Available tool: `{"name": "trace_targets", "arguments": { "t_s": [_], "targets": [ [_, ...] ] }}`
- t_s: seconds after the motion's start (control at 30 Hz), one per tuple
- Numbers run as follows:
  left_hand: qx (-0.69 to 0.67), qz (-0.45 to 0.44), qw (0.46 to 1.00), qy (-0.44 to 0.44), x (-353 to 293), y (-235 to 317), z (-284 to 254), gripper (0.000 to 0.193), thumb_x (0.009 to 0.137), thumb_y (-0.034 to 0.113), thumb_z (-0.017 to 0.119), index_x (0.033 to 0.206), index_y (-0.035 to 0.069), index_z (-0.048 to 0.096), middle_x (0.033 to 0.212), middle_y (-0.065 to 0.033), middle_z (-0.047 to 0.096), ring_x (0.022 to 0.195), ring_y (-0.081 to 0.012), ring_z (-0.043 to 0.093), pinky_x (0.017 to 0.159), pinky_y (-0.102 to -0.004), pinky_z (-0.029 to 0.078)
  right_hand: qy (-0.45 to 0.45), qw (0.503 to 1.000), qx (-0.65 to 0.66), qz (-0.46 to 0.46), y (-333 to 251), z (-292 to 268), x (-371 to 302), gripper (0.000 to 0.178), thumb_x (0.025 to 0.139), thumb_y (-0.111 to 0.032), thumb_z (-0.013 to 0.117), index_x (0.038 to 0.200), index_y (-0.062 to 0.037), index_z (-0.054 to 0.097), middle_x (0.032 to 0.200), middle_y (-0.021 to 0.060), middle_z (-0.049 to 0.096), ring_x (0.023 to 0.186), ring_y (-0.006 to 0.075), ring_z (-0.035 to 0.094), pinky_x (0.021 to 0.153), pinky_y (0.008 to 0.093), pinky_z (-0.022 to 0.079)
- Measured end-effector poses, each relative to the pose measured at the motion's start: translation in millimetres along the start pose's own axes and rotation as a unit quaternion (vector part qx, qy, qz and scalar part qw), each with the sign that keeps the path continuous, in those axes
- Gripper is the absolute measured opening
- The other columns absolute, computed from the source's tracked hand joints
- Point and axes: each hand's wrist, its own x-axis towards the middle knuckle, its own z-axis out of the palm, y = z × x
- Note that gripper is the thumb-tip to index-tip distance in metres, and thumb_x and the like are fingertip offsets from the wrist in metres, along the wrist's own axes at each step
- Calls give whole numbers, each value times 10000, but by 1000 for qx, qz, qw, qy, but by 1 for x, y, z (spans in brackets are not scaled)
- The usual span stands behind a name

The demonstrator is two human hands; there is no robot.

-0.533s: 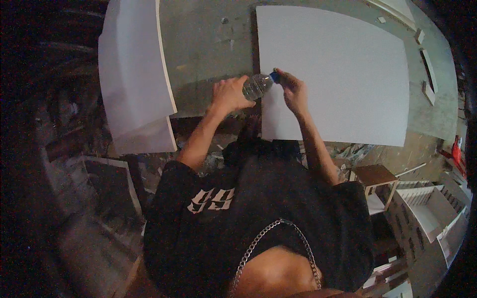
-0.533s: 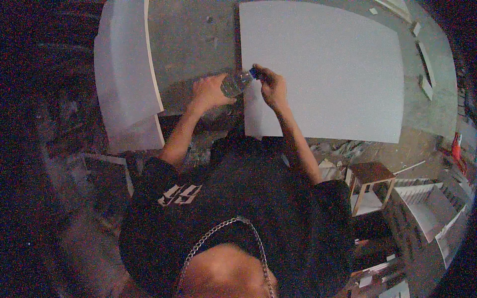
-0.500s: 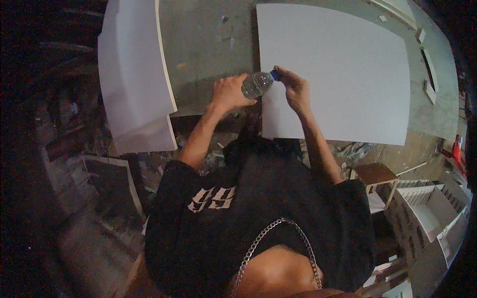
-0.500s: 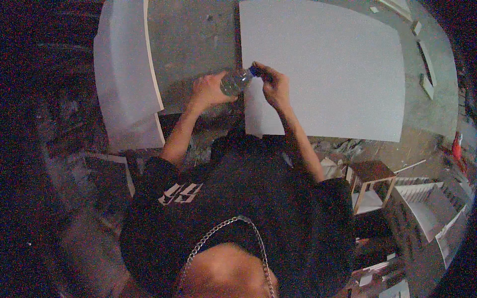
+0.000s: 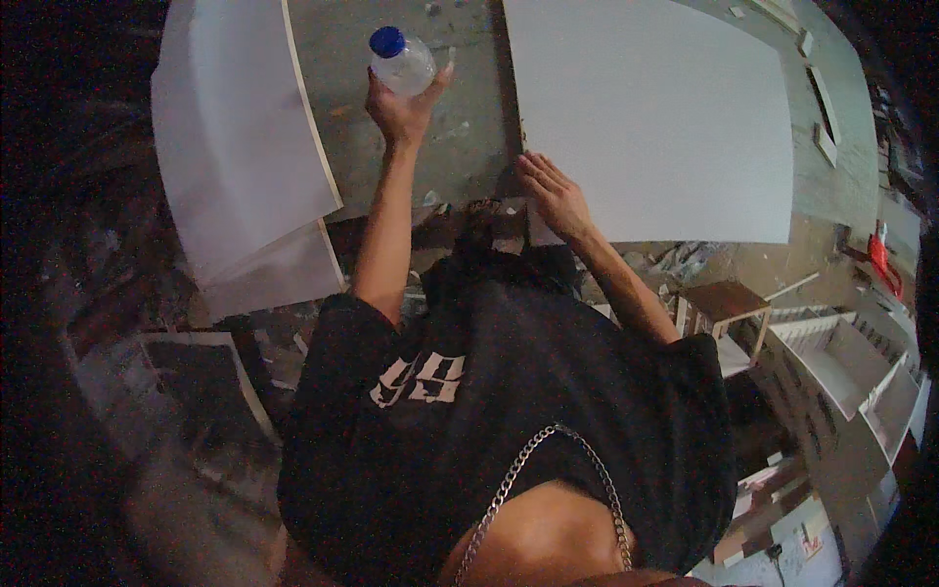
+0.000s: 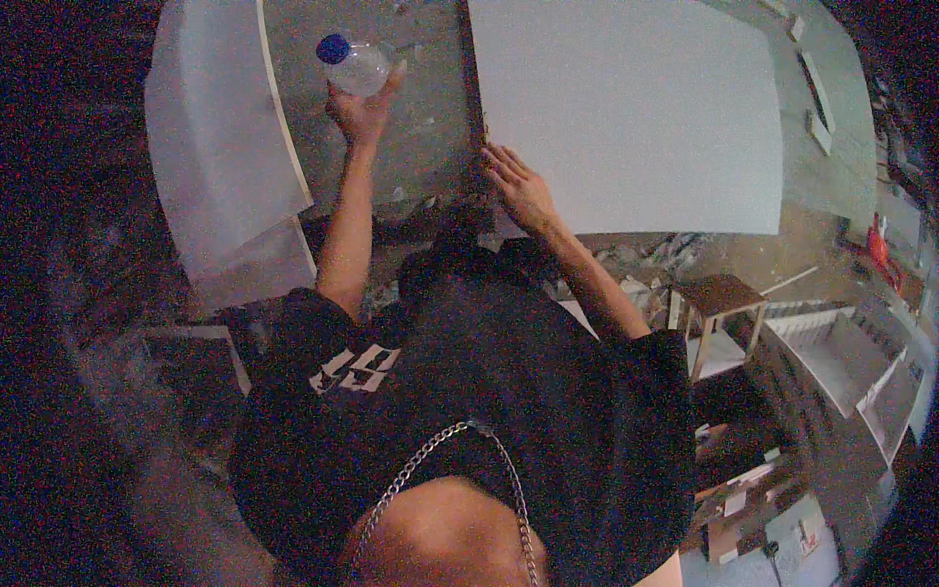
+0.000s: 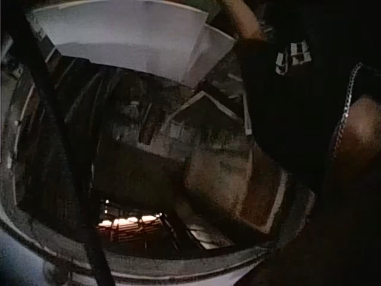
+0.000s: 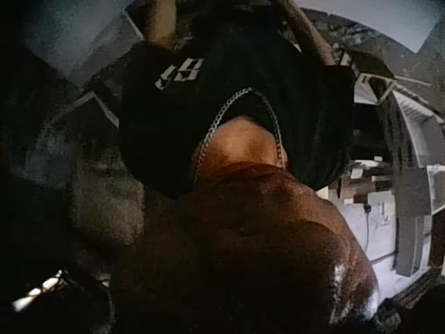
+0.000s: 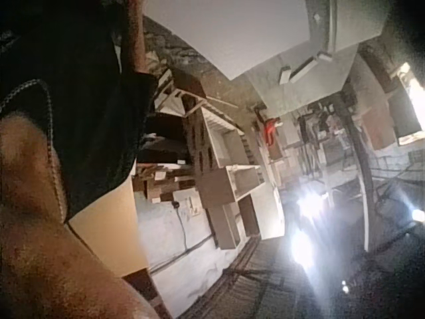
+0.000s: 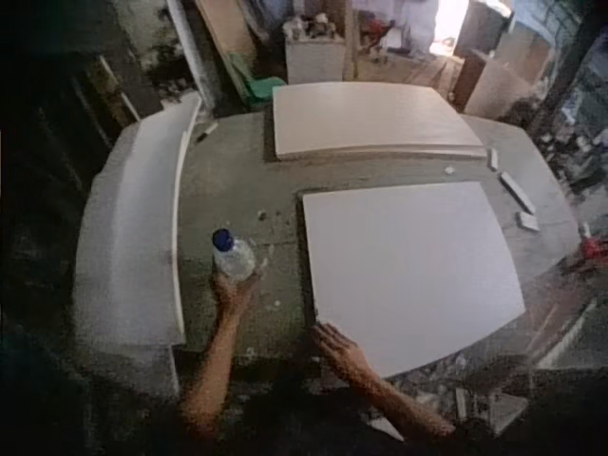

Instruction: The person sands the edge of a white wooden board with a piece of sandpaper.

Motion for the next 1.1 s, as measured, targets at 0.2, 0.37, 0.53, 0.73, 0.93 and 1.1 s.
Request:
{"name": "trace_targets", "arguments": {
  "t_s": [0.2,0.37,0.53,0.73,0.93,1.1],
  "targets": [
    [-2,20,1000,9,-12,-33,0,799,631,486,958,1178,35,588,1047,-116,695,941,-303,681,844,-419,546,-11,999,-4,-42,-19,-5,-24,503,767,37,608,1264,-25,653,1487,123,538,1403,283,488,1171,429,421],
    [80,102,983,127,-32,-24,-8,763,676,482,932,1184,32,582,1052,-117,670,978,-337,641,869,-431,512,-17,1000,4,15,-18,-19,-32,476,849,9,589,1312,-80,646,1461,100,570,1370,277,526,1120,405,470],
    [-79,68,992,-75,-95,-8,-27,537,823,339,846,1193,35,603,1124,-162,645,1081,-337,598,958,-445,460,127,982,3,140,-10,-27,23,491,802,129,547,1224,-72,698,1333,107,666,1267,315,614,1041,405,534],
    [-31,217,973,-69,-26,13,109,339,960,306,686,1164,35,667,1088,-133,699,995,-350,657,914,-447,514,21,997,-44,63,-15,-19,-1,469,750,111,567,1177,-34,692,1401,109,615,1356,291,542,1088,409,505],
    [-119,145,982,-21,11,-54,200,447,1022,273,615,1375,15,524,1357,-219,556,1277,-409,521,1071,-482,436,-22,998,-29,44,-49,-24,-50,482,754,50,606,1218,-50,691,1406,130,614,1359,318,541,1107,436,482],
    [-139,65,987,-48,1,-63,220,516,1029,332,598,1413,2,497,1392,-230,552,1306,-399,516,1079,-479,428,159,962,-20,223,-60,-46,-33,301,815,125,639,1049,-35,742,1158,119,736,1068,281,711,896,361,578]
  ]
}}
